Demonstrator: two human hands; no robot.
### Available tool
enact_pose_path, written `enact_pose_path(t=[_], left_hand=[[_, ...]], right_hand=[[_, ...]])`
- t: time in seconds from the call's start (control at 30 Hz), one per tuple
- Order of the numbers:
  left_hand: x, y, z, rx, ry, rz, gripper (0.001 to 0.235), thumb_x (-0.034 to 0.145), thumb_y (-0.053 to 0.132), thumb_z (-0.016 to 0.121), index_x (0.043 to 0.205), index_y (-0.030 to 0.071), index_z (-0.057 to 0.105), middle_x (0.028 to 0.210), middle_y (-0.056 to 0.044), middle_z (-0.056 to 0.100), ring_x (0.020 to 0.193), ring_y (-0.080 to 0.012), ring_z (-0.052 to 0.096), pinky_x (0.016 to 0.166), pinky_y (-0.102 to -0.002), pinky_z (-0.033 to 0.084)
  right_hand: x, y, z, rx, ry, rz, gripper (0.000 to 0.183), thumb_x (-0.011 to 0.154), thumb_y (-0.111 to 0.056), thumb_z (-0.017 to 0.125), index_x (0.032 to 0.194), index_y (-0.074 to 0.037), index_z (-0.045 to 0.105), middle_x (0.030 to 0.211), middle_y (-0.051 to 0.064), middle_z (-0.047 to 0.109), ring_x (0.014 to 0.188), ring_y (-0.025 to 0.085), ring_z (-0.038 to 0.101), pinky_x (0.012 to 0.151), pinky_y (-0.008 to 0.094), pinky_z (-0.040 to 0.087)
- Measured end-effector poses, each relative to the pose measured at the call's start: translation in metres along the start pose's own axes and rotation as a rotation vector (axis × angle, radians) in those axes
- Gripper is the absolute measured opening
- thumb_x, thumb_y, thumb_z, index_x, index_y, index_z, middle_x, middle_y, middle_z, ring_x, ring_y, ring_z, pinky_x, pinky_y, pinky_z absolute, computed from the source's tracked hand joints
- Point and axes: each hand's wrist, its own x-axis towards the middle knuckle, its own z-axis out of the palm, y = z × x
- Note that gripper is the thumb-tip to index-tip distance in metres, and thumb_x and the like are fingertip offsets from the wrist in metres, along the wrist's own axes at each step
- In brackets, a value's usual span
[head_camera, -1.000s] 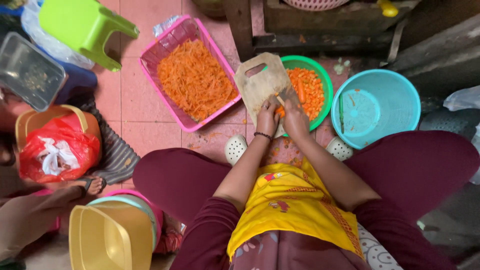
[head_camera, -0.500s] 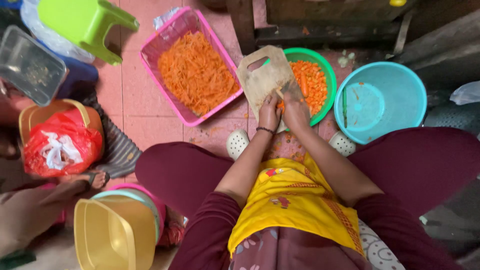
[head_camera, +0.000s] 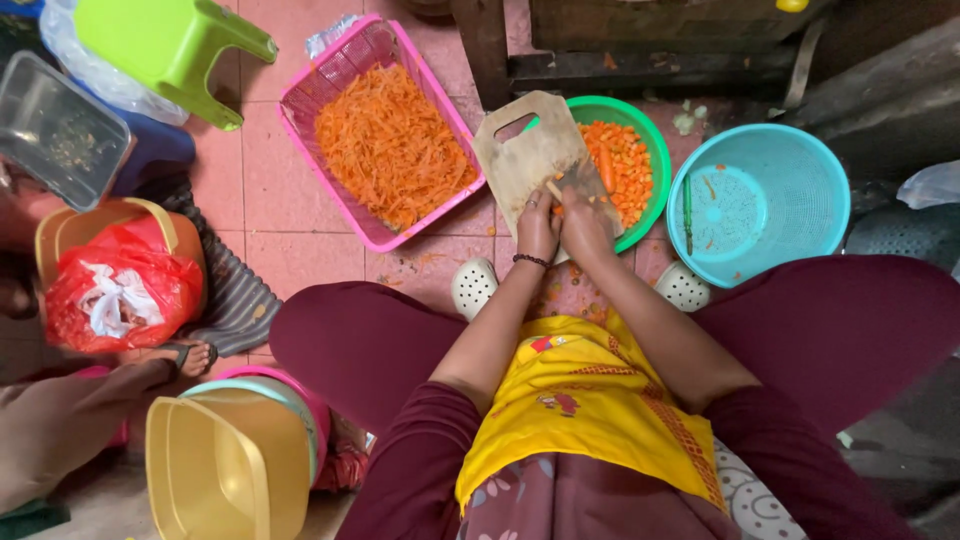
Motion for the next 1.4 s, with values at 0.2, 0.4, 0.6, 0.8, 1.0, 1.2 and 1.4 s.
enact_pose_path(t=[0.2, 0.4, 0.6, 0.8, 1.0, 1.2, 1.4], left_hand=[[-0.005, -0.008, 0.008, 0.02, 0.025, -0.057, 0.022, 0.082, 0.01, 0.074, 0.099, 0.014, 0.061, 0.103, -0.007, 0.062, 0.1, -0.0346, 0.07, 0.087, -0.048, 0.061], [-0.002, -0.011, 0.012, 0.002, 0.027, -0.109, 0.021, 0.082, 0.013, 0.073, 0.098, 0.018, 0.061, 0.099, -0.004, 0.063, 0.099, -0.0311, 0.071, 0.088, -0.048, 0.061], [-0.003, -0.017, 0.013, -0.058, 0.064, -0.06, 0.017, 0.083, 0.005, 0.071, 0.096, 0.01, 0.061, 0.096, -0.014, 0.063, 0.1, -0.0405, 0.068, 0.088, -0.054, 0.059], [-0.014, 0.01, -0.028, 0.204, 0.126, -0.167, 0.034, 0.082, 0.009, 0.074, 0.114, 0.017, 0.066, 0.127, -0.008, 0.052, 0.116, -0.0369, 0.058, 0.101, -0.048, 0.054], [-0.014, -0.001, -0.028, 0.173, 0.072, -0.27, 0.07, 0.081, 0.008, 0.079, 0.144, 0.021, 0.051, 0.154, -0.018, 0.025, 0.141, -0.047, 0.032, 0.118, -0.059, 0.038], [-0.019, -0.001, -0.042, 0.181, -0.014, -0.3, 0.066, 0.079, 0.008, 0.083, 0.136, 0.023, 0.054, 0.152, -0.015, 0.023, 0.137, -0.0474, 0.038, 0.112, -0.054, 0.047], [-0.025, 0.012, -0.047, 0.33, -0.076, -0.324, 0.06, 0.081, 0.015, 0.083, 0.133, 0.024, 0.055, 0.149, -0.011, 0.028, 0.14, -0.0405, 0.034, 0.111, -0.052, 0.043]], right_hand=[[-0.004, 0.025, 0.003, 0.032, 0.051, 0.028, 0.021, 0.1, -0.021, 0.051, 0.118, -0.008, 0.05, 0.105, 0.024, 0.069, 0.104, 0.051, 0.067, 0.088, 0.064, 0.054], [-0.006, 0.008, -0.01, -0.057, 0.021, 0.011, 0.017, 0.098, -0.019, 0.055, 0.112, -0.01, 0.052, 0.099, 0.023, 0.071, 0.1, 0.048, 0.071, 0.087, 0.06, 0.056], [-0.021, -0.017, -0.02, -0.012, -0.054, 0.025, 0.021, 0.1, -0.014, 0.045, 0.121, -0.009, 0.048, 0.109, 0.023, 0.071, 0.106, 0.047, 0.071, 0.094, 0.06, 0.054], [-0.015, 0.003, -0.046, 0.171, -0.012, 0.049, 0.046, 0.099, -0.024, 0.055, 0.141, -0.007, 0.046, 0.109, 0.031, 0.069, 0.109, 0.052, 0.066, 0.094, 0.062, 0.053], [-0.023, -0.006, -0.021, 0.093, -0.066, 0.022, 0.051, 0.098, -0.027, 0.054, 0.146, -0.01, 0.048, 0.099, 0.029, 0.073, 0.103, 0.047, 0.071, 0.088, 0.058, 0.057], [0.028, 0.071, -0.004, 0.055, 0.078, 0.158, 0.034, 0.099, -0.028, 0.055, 0.131, -0.017, 0.054, 0.108, 0.02, 0.073, 0.101, 0.043, 0.072, 0.084, 0.06, 0.057], [-0.001, 0.006, -0.047, 0.159, 0.097, -0.016, 0.026, 0.098, -0.022, 0.059, 0.122, -0.013, 0.06, 0.11, 0.022, 0.073, 0.104, 0.045, 0.07, 0.087, 0.06, 0.057]])
